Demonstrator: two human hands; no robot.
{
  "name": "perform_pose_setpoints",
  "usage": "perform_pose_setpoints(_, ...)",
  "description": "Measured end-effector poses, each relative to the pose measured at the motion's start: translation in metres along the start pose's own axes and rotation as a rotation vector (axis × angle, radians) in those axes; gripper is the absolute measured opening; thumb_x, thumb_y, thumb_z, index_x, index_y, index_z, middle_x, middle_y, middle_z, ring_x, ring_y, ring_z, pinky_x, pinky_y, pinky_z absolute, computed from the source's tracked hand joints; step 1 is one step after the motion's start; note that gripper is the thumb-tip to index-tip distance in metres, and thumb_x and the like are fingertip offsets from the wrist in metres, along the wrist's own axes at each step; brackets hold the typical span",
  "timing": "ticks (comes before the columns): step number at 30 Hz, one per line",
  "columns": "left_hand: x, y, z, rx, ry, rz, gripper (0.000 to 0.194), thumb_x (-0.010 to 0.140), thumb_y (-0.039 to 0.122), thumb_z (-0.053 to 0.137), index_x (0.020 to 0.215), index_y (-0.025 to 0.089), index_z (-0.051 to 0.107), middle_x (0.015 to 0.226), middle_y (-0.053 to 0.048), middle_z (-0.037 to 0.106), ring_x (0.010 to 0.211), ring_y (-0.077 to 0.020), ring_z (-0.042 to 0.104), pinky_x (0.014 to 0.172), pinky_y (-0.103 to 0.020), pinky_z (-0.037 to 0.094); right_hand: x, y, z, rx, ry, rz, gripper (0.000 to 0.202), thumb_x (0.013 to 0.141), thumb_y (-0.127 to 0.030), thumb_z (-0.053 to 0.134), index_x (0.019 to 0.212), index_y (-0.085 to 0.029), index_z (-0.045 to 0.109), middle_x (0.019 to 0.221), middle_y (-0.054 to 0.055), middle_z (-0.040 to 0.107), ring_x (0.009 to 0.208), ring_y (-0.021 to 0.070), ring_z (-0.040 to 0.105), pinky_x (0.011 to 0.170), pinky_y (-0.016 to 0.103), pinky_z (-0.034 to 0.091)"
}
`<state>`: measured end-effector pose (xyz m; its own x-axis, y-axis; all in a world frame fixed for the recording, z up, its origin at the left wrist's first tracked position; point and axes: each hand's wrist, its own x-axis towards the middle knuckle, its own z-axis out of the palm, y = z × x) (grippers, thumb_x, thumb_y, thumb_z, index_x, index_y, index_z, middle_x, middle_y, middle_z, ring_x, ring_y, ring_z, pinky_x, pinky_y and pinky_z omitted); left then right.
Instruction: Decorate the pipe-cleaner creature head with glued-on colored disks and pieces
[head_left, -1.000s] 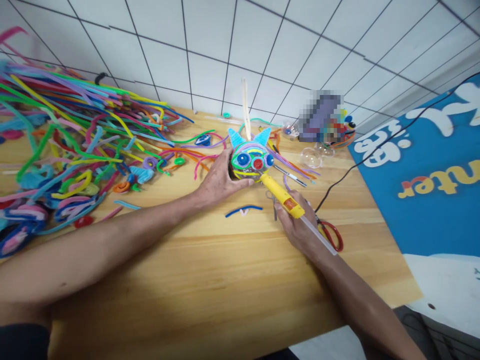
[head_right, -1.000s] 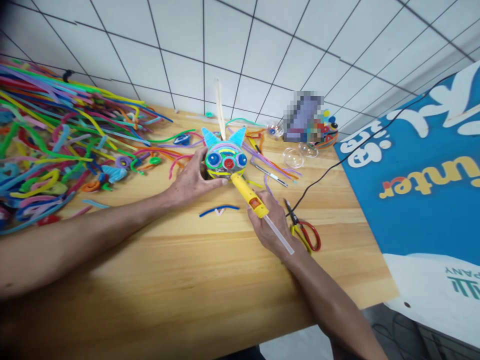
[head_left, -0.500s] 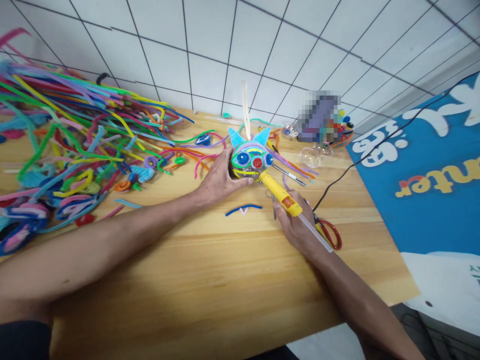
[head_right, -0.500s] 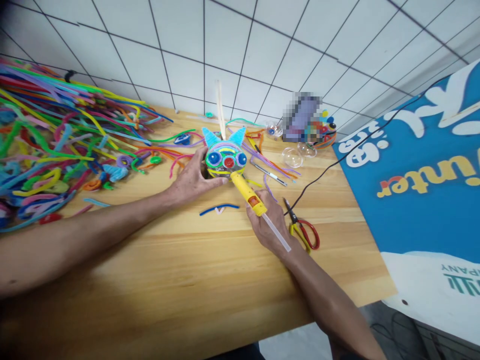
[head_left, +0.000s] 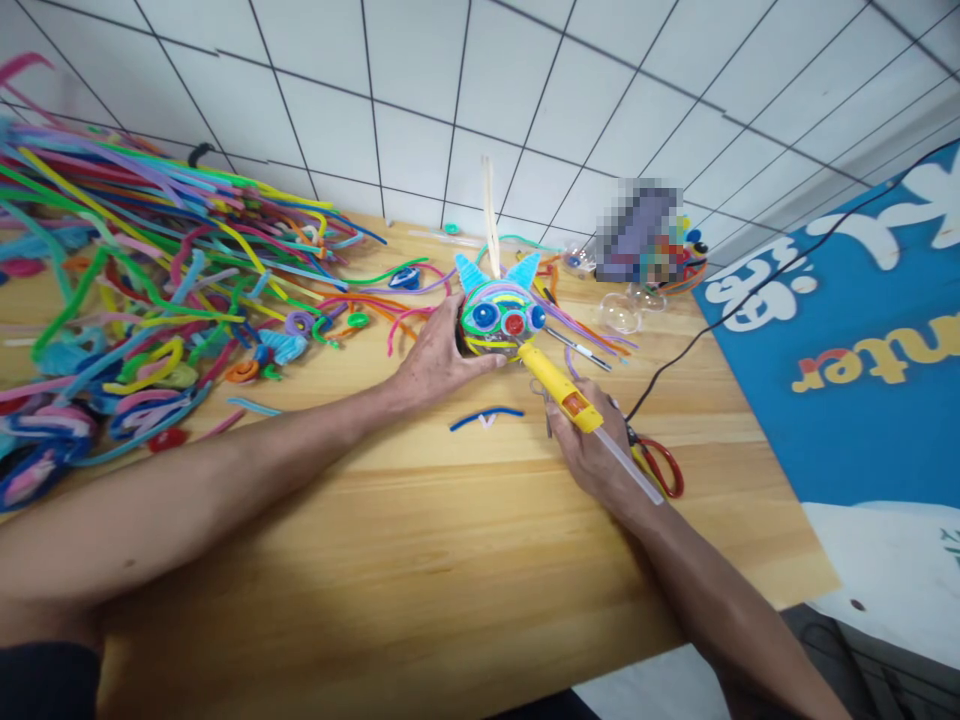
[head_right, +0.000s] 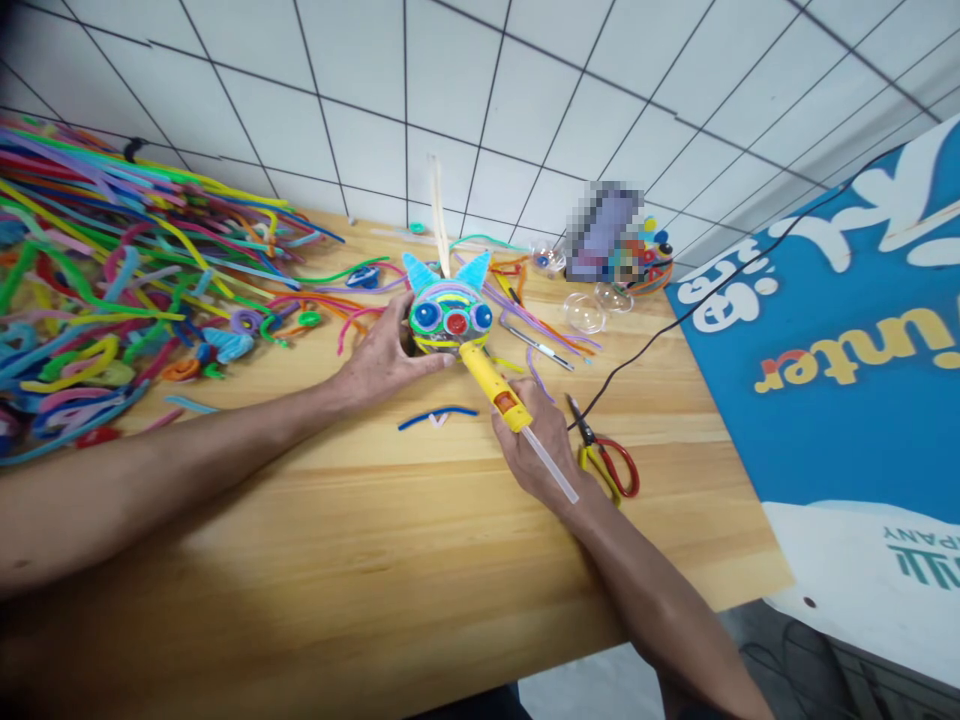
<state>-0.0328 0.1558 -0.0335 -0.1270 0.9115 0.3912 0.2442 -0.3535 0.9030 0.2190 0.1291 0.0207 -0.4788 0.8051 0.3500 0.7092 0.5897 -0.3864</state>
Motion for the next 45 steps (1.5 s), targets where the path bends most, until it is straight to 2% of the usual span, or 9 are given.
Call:
perform_pose_setpoints(10, 0.001, 0.004, -0.002, 0.038, -0.012, -0.002, 0.085, 0.070, 0.050, 0.092, 0.138, 0.022, 0.048, 0.136, -0.015, 0.063, 0.127, -0.0355, 0.063, 0.109, -0.056, 0.053, -0.003, 0.004, 0.002, -0.027, -0.006, -0.025, 0.013, 0.100, -0.030, 0.052, 0.110, -0.024, 0.058, 0.094, 0.006, 0.069, 0.085, 0.0249, 0.068, 0.074, 0.037, 0.052)
perform_pose_setpoints(21, 0.001, 0.002, -0.001, 0.012, -0.018, -0.002, 0.085, 0.071, 0.049, 0.092, 0.140, 0.023, 0.048, 0.137, -0.014, 0.063, 0.128, -0.0339, 0.063, 0.108, -0.053, 0.054, -0.001, 0.003, 0.000, -0.019, -0.016, -0.016, 0.013, 0.100, -0.032, 0.050, 0.106, -0.023, 0.058, 0.093, 0.007, 0.069, 0.085, 0.0256, 0.069, 0.072, 0.036, 0.053)
perform_pose_setpoints(29, 0.000, 0.003, -0.002, 0.026, -0.019, -0.002, 0.086, 0.072, 0.052, 0.091, 0.140, 0.023, 0.047, 0.137, -0.015, 0.063, 0.129, -0.0355, 0.062, 0.109, -0.055, 0.053, -0.002, 0.003, 0.000, -0.015, -0.016, -0.013, 0.012, 0.101, -0.033, 0.051, 0.105, -0.024, 0.058, 0.091, 0.008, 0.067, 0.084, 0.0270, 0.068, 0.072, 0.037, 0.053)
perform_pose_setpoints(34, 0.001, 0.004, -0.002, 0.029, -0.017, -0.002, 0.087, 0.071, 0.050, 0.091, 0.140, 0.023, 0.047, 0.137, -0.015, 0.063, 0.129, -0.0357, 0.062, 0.110, -0.057, 0.052, -0.003, 0.001, 0.000, -0.003, -0.010, 0.013, 0.008, 0.099, -0.032, 0.053, 0.102, -0.025, 0.057, 0.089, 0.005, 0.066, 0.081, 0.0247, 0.066, 0.070, 0.036, 0.051)
perform_pose_setpoints(37, 0.002, 0.006, -0.002, 0.043, -0.012, 0.010, 0.084, 0.071, 0.050, 0.092, 0.138, 0.023, 0.049, 0.135, -0.014, 0.064, 0.129, -0.0352, 0.062, 0.110, -0.056, 0.052, -0.005, -0.004, -0.010, 0.049, -0.017, 0.038, 0.008, 0.099, -0.034, 0.055, 0.100, -0.026, 0.057, 0.087, 0.003, 0.066, 0.078, 0.0233, 0.065, 0.070, 0.036, 0.051)
perform_pose_setpoints(41, 0.002, 0.009, -0.003, 0.071, -0.021, -0.005, 0.085, 0.071, 0.049, 0.091, 0.138, 0.022, 0.047, 0.137, -0.015, 0.063, 0.129, -0.0348, 0.062, 0.111, -0.055, 0.052, -0.008, -0.005, -0.042, 0.187, -0.001, 0.111, 0.015, 0.100, -0.040, 0.057, 0.100, -0.026, 0.063, 0.091, 0.003, 0.068, 0.082, 0.0222, 0.066, 0.075, 0.036, 0.054)
perform_pose_setpoints(43, 0.001, 0.011, -0.004, 0.074, -0.030, -0.024, 0.087, 0.070, 0.048, 0.091, 0.139, 0.021, 0.046, 0.137, -0.015, 0.063, 0.129, -0.0343, 0.062, 0.111, -0.054, 0.052, -0.009, 0.007, -0.062, 0.235, 0.048, 0.159, 0.022, 0.099, -0.045, 0.059, 0.102, -0.025, 0.068, 0.096, 0.004, 0.069, 0.085, 0.0218, 0.067, 0.075, 0.036, 0.054)
perform_pose_setpoints(45, 0.001, 0.013, -0.005, 0.078, -0.041, -0.047, 0.087, 0.071, 0.047, 0.091, 0.140, 0.019, 0.045, 0.137, -0.015, 0.063, 0.128, -0.0334, 0.063, 0.111, -0.053, 0.053, -0.011, 0.029, -0.079, 0.231, 0.129, 0.240, 0.027, 0.096, -0.048, 0.063, 0.104, -0.024, 0.072, 0.100, 0.005, 0.071, 0.088, 0.0220, 0.067, 0.077, 0.036, 0.054)
